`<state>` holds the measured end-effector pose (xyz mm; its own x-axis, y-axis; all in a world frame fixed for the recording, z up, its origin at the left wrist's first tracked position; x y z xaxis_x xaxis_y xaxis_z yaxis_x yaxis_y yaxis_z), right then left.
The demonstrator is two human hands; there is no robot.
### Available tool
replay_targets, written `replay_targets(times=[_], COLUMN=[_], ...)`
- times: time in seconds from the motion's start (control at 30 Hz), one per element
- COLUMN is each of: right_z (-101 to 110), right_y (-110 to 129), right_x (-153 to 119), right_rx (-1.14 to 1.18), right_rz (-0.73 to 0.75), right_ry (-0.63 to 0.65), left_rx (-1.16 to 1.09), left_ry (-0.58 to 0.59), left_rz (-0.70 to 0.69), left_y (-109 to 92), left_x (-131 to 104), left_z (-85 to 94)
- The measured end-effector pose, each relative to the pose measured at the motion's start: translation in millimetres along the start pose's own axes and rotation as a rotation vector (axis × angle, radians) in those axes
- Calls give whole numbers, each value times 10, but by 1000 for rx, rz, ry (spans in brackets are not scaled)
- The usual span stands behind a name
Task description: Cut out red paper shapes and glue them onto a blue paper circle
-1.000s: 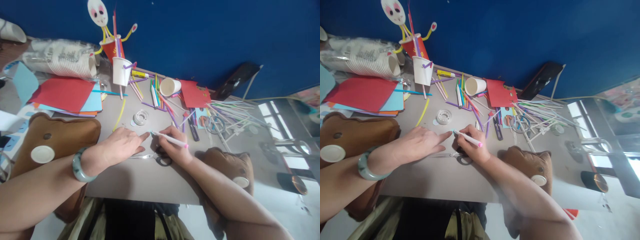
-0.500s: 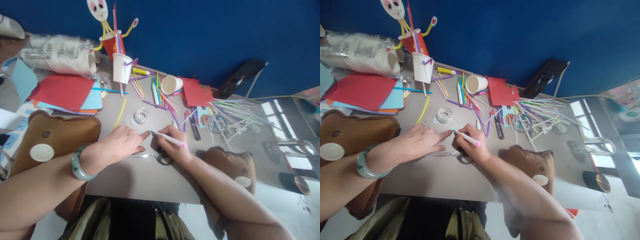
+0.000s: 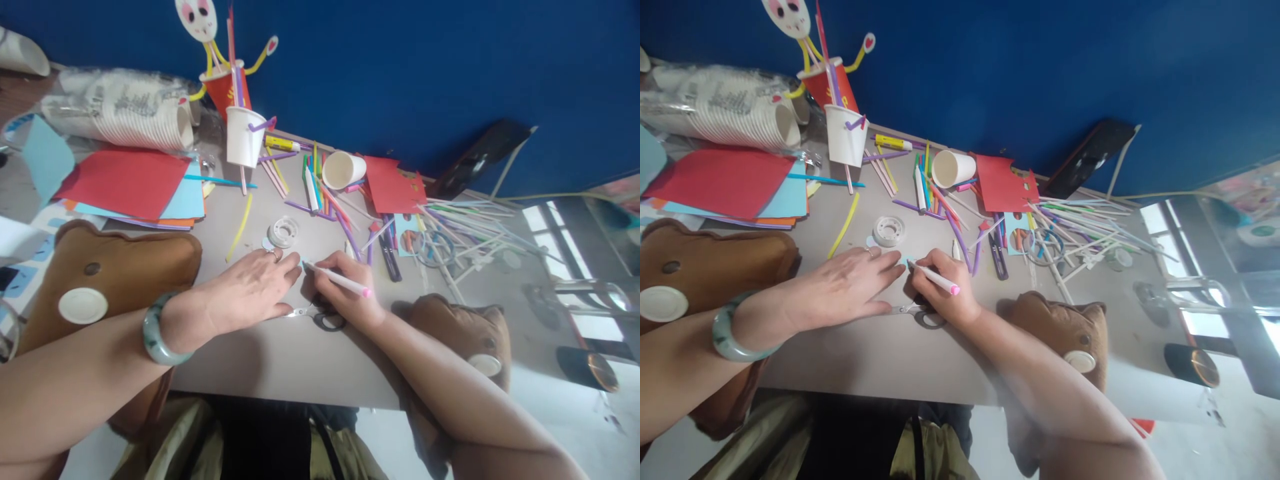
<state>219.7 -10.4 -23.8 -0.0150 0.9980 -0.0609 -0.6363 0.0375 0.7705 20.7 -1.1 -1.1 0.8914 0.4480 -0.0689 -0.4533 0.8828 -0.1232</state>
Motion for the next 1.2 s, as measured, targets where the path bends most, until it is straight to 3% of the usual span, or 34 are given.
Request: replay_targets(times=[1.2], right_z=[-15], right_y=[-17], right_x=[-9], right_rx=[10], right_rz=[4], right_ry=[-4], left_rx=[-155], left_ry=[2], left_rz=[12], left_y=[52], left_x=[-48], left_z=[-8])
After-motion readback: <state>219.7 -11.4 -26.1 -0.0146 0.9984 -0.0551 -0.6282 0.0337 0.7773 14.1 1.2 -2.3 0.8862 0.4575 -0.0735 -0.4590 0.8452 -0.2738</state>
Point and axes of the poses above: each hand's wrist, its own x-axis towards the middle knuckle, its own z-axis out of the back of the hand, y = z × x, the point moved 1 cm from there along x, towards the middle knuckle, and after that the axes turned 9 degrees about -z, right-handed, at the moved point
